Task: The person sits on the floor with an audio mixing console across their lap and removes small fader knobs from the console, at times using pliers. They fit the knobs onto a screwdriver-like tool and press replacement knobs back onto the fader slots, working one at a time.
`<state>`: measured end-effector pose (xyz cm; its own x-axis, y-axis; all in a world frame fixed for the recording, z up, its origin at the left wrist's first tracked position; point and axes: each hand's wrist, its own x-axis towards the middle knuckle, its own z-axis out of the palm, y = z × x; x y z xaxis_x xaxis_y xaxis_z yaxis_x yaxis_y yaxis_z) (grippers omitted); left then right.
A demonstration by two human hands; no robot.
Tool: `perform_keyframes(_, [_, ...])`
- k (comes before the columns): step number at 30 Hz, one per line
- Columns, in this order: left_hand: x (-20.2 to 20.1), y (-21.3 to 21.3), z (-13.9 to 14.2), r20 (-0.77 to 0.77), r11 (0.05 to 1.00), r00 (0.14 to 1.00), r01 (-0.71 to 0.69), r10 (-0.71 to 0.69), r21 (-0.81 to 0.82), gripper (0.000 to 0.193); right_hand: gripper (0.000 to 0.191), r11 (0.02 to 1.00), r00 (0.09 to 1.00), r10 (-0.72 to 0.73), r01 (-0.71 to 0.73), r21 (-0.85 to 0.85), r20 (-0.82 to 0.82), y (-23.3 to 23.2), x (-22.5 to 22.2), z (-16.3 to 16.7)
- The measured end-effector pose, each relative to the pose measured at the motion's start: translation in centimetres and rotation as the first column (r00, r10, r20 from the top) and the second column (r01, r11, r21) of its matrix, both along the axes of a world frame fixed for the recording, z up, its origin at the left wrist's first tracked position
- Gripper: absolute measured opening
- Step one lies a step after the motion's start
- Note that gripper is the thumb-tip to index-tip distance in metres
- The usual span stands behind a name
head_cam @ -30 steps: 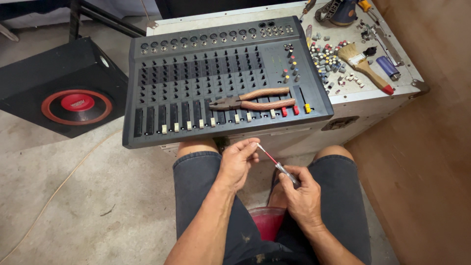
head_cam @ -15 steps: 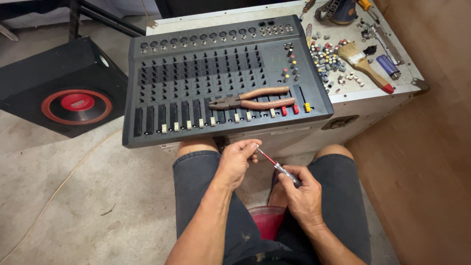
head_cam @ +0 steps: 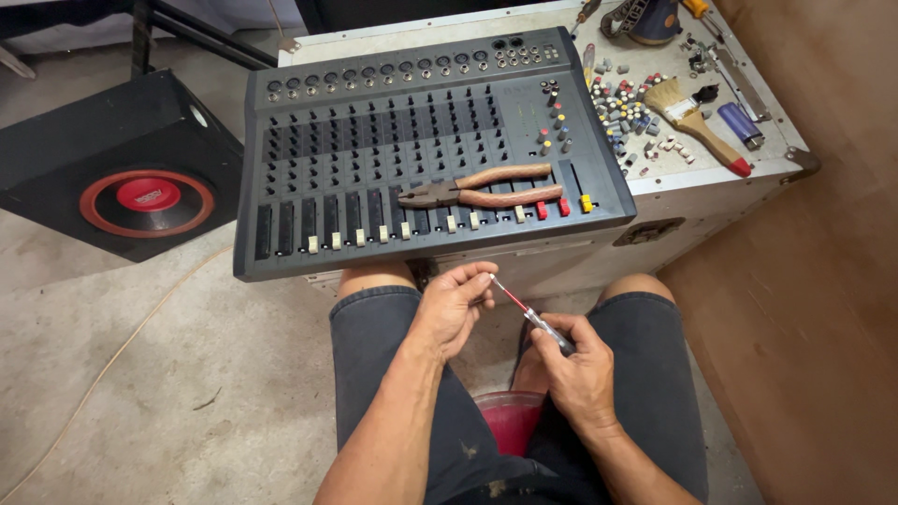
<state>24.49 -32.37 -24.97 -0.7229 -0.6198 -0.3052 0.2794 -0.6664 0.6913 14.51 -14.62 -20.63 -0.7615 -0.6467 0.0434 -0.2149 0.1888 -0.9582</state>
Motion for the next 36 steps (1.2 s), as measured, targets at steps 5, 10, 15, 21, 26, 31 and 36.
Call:
perform_keyframes(5, [0.0,0.0,0.4,0.021,1.000,1.000,0.001,-0.001,0.009,0.016,0.022,1.000,1.000,0.000,0.000,0.021,0.029,0.0,-0.2,0.0])
perform_keyframes(10, [-0.1,-0.1,0.3,0.055,1.000,0.998,0.016,-0.015,-0.008,0.017,0.023,0.998,0.999,0.005,-0.007,0.054,0.045,0.1,-0.4,0.0])
perform_keyframes(15, [-0.2,-0.3,-0.4,0.079,0.997,0.997,0.027,-0.022,-0.068,0.017,0.024,0.999,0.999,0.037,-0.037,0.009,-0.012,0.1,-0.3,-0.2])
perform_keyframes(21, [-0.3,-0.1,-1.4,0.022,1.000,1.000,-0.003,0.003,0.031,0.018,0.024,0.999,0.999,0.028,-0.028,-0.016,-0.017,0.2,-0.1,-0.6])
perform_keyframes(26, [-0.1,-0.2,-1.5,-0.027,0.990,1.000,0.000,0.004,0.138,0.019,0.022,0.996,0.997,0.002,-0.008,-0.084,-0.071,0.4,0.0,-0.7])
perform_keyframes(31, [-0.1,-0.2,-1.3,-0.043,0.990,0.999,0.014,-0.008,0.141,0.020,0.024,0.998,0.996,0.021,-0.027,-0.062,-0.092,0.2,0.0,-0.5])
perform_keyframes(36, [-0.1,-0.2,-1.3,-0.050,0.992,0.999,0.024,-0.018,0.126,0.020,0.024,0.998,0.996,0.029,-0.033,-0.050,-0.083,0.1,0.2,-0.1])
